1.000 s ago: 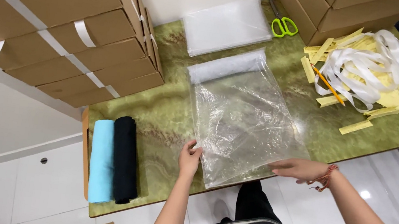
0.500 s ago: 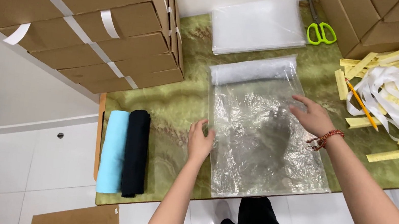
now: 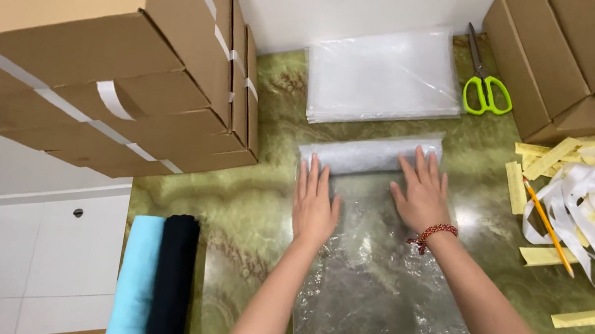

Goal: Packing a fabric roll into a cardboard box, including labeling and tying with a ribbon

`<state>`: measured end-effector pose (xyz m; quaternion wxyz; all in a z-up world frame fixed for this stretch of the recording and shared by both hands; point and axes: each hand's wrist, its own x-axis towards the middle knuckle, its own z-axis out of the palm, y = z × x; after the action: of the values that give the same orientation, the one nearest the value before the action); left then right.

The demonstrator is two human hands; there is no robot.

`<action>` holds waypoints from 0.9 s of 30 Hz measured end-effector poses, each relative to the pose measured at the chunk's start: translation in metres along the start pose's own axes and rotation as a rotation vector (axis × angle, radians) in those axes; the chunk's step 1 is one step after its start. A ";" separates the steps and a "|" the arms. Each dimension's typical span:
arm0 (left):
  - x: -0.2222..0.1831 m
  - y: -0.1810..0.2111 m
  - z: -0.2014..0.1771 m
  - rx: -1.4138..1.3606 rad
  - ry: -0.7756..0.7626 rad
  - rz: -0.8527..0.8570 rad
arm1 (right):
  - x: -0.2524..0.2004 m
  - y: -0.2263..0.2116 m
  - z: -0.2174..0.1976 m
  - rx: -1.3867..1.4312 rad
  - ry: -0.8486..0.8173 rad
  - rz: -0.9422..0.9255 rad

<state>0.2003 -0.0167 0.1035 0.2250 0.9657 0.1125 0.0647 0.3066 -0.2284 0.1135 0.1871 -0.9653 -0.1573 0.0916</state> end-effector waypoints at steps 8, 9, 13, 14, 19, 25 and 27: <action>0.001 -0.003 0.032 0.100 -0.140 -0.019 | -0.012 0.009 0.008 -0.078 -0.192 0.120; 0.000 -0.007 0.040 0.097 -0.144 -0.022 | -0.011 0.013 0.010 -0.081 -0.197 0.122; 0.002 -0.020 0.060 0.181 -0.169 -0.012 | -0.003 0.028 0.021 -0.138 -0.226 0.100; 0.004 -0.021 0.062 0.188 -0.179 -0.015 | 0.000 0.032 0.023 -0.156 -0.226 0.092; 0.028 -0.019 0.055 0.196 -0.230 -0.024 | 0.019 0.039 0.020 -0.158 -0.207 0.103; 0.011 -0.028 0.071 0.183 -0.224 -0.024 | 0.014 0.014 0.035 -0.119 -0.204 0.206; 0.006 -0.030 0.075 0.182 -0.196 -0.029 | 0.008 -0.008 0.042 -0.118 -0.220 0.204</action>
<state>0.2135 -0.0204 0.0232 0.1470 0.9821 0.1092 -0.0435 0.3021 -0.2053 0.0776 0.1015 -0.9698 -0.0828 0.2058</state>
